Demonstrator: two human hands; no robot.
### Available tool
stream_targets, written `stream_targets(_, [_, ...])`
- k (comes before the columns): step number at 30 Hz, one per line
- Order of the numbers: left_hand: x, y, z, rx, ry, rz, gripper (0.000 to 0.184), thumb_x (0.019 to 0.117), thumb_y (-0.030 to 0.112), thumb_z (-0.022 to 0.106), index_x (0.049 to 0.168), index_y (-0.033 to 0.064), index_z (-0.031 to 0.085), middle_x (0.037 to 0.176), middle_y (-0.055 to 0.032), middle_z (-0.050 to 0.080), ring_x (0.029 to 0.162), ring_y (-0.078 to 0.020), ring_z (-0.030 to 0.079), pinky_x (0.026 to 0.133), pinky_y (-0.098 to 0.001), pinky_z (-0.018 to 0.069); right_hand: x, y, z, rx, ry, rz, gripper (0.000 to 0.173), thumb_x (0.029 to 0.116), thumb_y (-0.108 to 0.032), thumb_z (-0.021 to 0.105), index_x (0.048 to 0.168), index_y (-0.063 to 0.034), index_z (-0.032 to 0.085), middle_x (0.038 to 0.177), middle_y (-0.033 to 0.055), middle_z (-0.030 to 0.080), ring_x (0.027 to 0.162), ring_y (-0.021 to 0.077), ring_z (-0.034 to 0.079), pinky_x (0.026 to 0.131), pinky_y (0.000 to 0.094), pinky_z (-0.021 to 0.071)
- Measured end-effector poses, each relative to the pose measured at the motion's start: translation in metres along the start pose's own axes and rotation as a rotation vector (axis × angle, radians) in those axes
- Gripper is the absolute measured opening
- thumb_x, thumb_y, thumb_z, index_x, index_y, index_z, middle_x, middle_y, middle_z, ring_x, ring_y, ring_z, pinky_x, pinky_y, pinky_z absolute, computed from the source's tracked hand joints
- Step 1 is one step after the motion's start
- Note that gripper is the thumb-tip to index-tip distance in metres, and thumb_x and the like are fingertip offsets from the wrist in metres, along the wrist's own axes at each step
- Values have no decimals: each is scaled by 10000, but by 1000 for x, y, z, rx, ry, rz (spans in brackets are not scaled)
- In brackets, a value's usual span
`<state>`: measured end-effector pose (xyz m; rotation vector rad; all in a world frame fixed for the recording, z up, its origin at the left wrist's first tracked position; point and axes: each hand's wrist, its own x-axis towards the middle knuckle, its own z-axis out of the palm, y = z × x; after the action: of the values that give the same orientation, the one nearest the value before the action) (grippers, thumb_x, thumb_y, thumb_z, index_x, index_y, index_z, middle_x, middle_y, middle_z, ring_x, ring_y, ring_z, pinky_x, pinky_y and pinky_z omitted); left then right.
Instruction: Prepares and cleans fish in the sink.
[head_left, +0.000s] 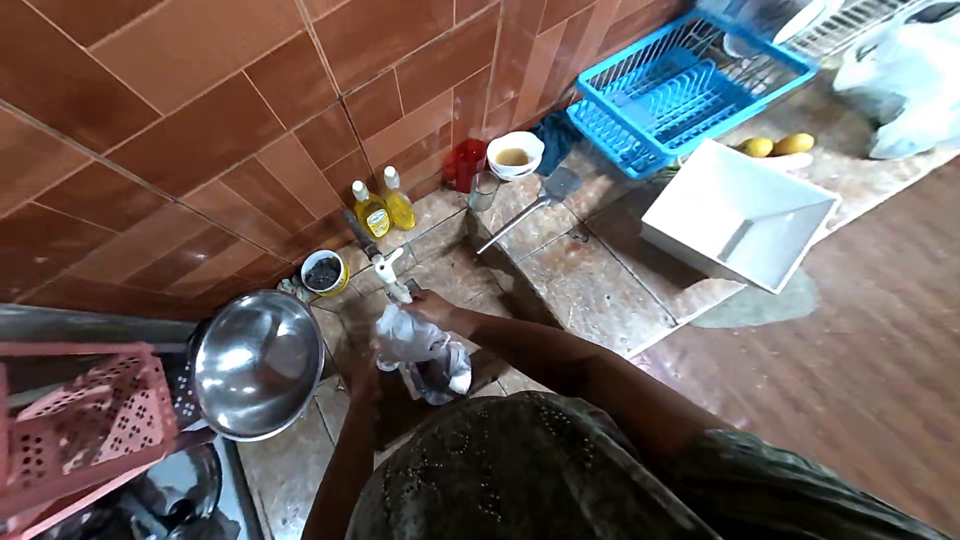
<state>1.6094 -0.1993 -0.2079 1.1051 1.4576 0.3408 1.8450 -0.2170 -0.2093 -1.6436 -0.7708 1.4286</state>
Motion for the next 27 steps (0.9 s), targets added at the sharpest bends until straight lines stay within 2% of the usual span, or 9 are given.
stream_targets(3, [5,32,19,184,-59,178,719,982,191,689,1556,-34,318,1559,-272,398,1418,-358,447,1163,-474,400,10,-13,7,-106,6,60,553,984,-455,670,1319,-19,605,1246,231,652,1138,342,641,1002,540,505])
stream_targets(6, [19,57,46,331,-52,308,671,946,140,681,1534,1,388,1528,-268,434,1389,-365,468,1143,-478,415,0,-29,5,-170,-29,13,527,1011,-428,636,1346,-25,579,1176,217,657,994,298,660,889,486,544])
stream_targets(10, [22,96,73,589,-25,459,661,925,190,725,1499,16,450,1547,-224,434,1416,-356,447,1169,-485,390,-15,-48,-22,-423,-145,-198,421,1044,-329,591,1308,-4,634,1231,219,675,1167,315,645,1057,517,478])
stream_targets(13, [31,116,79,706,-73,510,436,960,239,699,1312,-9,633,1349,-203,629,1292,-332,580,1123,-505,439,-20,-52,-50,-527,-109,-236,385,999,-261,658,1300,-23,621,1122,207,698,1055,341,677,970,564,512])
stream_targets(15, [31,129,74,734,-94,480,382,975,254,677,1269,10,661,1273,-187,673,1220,-325,633,1076,-539,478,-24,-54,-67,-635,-83,-178,528,944,-292,748,1375,-58,551,1124,206,691,1035,366,678,941,587,526])
stream_targets(17, [28,137,64,686,-100,459,299,999,216,633,1222,26,690,1206,-176,701,1165,-313,660,1041,-541,500,-26,-46,-81,-861,-94,-128,501,951,-256,725,1386,-69,561,1254,211,657,1154,406,639,965,631,504])
stream_targets(20, [31,127,35,544,-36,491,271,1023,240,624,1159,27,723,1130,-150,719,1069,-252,691,998,-480,536,-20,-15,-98,-1109,-57,-83,297,951,-144,644,1235,-72,695,1308,205,637,1286,437,541,989,669,448])
stream_targets(24, [27,97,-11,464,97,435,346,1047,316,585,1217,36,697,1114,-152,720,999,-242,709,937,-475,570,-6,3,-102,-691,153,37,255,991,-188,625,1182,-41,708,1258,213,658,1199,381,617,996,605,496])
stream_targets(27, [14,75,-24,396,85,308,350,1052,278,577,1284,24,644,1177,-190,689,1023,-269,706,917,-475,586,-1,-3,-68,124,199,175,302,1005,-160,619,1276,-27,614,1168,179,653,934,268,673,775,447,586])
